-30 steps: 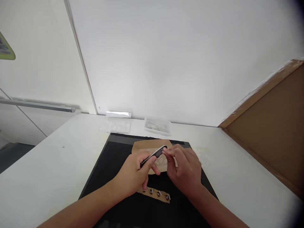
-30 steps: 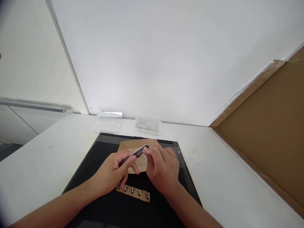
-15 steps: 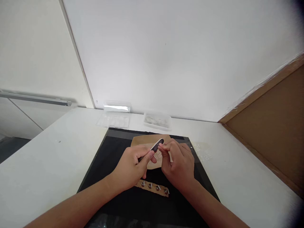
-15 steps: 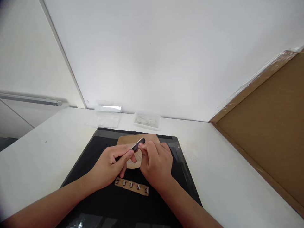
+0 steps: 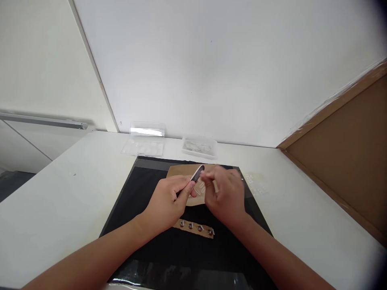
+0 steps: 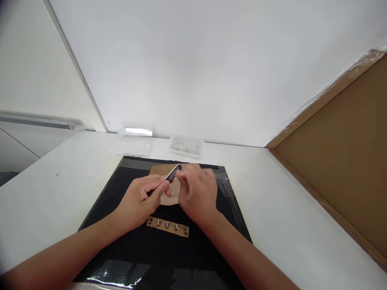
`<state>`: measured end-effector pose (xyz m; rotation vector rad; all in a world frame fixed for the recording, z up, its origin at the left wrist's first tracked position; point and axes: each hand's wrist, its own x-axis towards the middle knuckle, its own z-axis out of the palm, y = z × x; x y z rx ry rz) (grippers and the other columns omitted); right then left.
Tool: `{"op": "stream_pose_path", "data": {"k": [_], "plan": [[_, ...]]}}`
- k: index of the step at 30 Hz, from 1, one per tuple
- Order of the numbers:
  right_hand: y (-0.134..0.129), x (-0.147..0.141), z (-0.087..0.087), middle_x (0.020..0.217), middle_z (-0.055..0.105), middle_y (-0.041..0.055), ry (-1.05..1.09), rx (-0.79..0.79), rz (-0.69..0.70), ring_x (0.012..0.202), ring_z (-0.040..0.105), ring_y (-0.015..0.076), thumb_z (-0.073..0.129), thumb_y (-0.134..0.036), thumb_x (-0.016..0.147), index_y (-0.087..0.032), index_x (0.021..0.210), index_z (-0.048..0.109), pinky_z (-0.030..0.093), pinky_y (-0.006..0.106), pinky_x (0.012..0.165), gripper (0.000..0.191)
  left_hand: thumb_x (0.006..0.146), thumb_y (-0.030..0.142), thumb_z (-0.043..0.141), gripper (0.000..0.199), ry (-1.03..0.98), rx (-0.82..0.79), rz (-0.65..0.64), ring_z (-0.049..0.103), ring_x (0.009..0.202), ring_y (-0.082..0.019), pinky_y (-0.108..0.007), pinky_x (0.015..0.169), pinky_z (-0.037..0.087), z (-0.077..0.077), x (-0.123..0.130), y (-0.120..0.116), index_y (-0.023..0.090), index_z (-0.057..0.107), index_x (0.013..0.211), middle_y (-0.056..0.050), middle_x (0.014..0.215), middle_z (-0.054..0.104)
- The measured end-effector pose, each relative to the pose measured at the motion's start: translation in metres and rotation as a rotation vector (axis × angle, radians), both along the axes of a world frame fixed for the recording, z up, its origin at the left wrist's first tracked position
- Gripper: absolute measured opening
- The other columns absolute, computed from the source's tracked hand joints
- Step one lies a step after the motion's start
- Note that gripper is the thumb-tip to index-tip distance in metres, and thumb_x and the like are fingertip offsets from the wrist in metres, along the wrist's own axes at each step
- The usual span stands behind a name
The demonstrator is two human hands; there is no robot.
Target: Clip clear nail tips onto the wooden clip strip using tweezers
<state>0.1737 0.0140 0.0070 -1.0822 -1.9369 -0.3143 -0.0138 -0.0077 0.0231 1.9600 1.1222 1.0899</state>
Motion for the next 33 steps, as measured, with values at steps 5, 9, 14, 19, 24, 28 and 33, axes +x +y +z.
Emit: {"op": "stream_pose_path", "data": {"k": [5,9,14,19,24,28,33], "plan": [[-0.0013,-0.0027,-0.0008,0.075,0.070,-0.0006,0.035,0.017,-0.004,0.067,0.063,0.0162,0.058,-0.016,0.101,-0.022,0.084,0.052,0.034,0.036,0.071,0.019,0.106,0.032,0.050,0.037,-0.014,-0.027,0.018,0.054,0.061,-0.010,-0.022,0.061,0.041,0.0026,-0.0014,0.0000,0.018,0.069,0.077,0.002,0.071,0.062],[-0.0008,-0.0027,-0.0024,0.072,0.068,-0.0024,0.029,-0.059,0.069,0.065,0.063,0.0152,0.058,-0.016,0.100,-0.022,0.082,0.051,0.034,0.036,0.071,0.020,0.105,0.034,0.050,0.038,-0.034,-0.073,0.009,0.049,0.056,-0.008,-0.022,0.057,0.039,0.0011,-0.0012,0.0005,0.018,0.067,0.076,0.003,0.067,0.059],[-0.0003,-0.0042,-0.0021,0.077,0.070,-0.0015,0.064,-0.049,0.031,0.068,0.065,0.0157,0.059,-0.016,0.100,-0.022,0.084,0.051,0.034,0.036,0.072,0.019,0.105,0.036,0.050,0.038,-0.047,-0.112,0.018,0.045,0.051,-0.008,-0.021,0.054,0.037,-0.0005,-0.0009,0.0010,0.018,0.066,0.075,0.004,0.062,0.054],[-0.0021,-0.0062,-0.0001,0.075,0.070,-0.0021,0.084,-0.010,-0.006,0.067,0.065,0.0152,0.060,-0.015,0.100,-0.022,0.084,0.052,0.034,0.036,0.072,0.018,0.105,0.035,0.050,0.038,-0.044,-0.104,0.016,0.045,0.051,-0.008,-0.022,0.052,0.036,0.0014,-0.0009,0.0004,0.019,0.067,0.076,0.004,0.063,0.055],[-0.0028,-0.0082,0.0007,0.072,0.070,-0.0025,0.054,-0.023,0.026,0.065,0.065,0.0148,0.059,-0.016,0.100,-0.022,0.084,0.053,0.034,0.037,0.072,0.018,0.106,0.033,0.049,0.038,-0.016,-0.062,0.024,0.051,0.058,-0.010,-0.023,0.057,0.039,0.0020,-0.0003,0.0005,0.019,0.065,0.074,0.003,0.065,0.058],[-0.0025,-0.0101,0.0003,0.073,0.070,-0.0026,0.058,-0.046,0.036,0.064,0.063,0.0144,0.060,-0.017,0.099,-0.022,0.082,0.053,0.035,0.036,0.073,0.019,0.106,0.028,0.049,0.036,0.033,0.029,0.037,0.057,0.066,-0.011,-0.024,0.065,0.042,0.0013,-0.0010,0.0026,0.018,0.064,0.075,0.002,0.070,0.062],[-0.0014,-0.0075,0.0020,0.074,0.070,-0.0026,0.091,-0.043,-0.008,0.067,0.064,0.0147,0.059,-0.017,0.100,-0.022,0.083,0.055,0.035,0.037,0.074,0.019,0.106,0.025,0.048,0.034,0.073,0.127,0.007,0.058,0.069,-0.012,-0.025,0.068,0.042,0.0026,-0.0024,0.0021,0.018,0.065,0.077,0.001,0.073,0.062]]}}
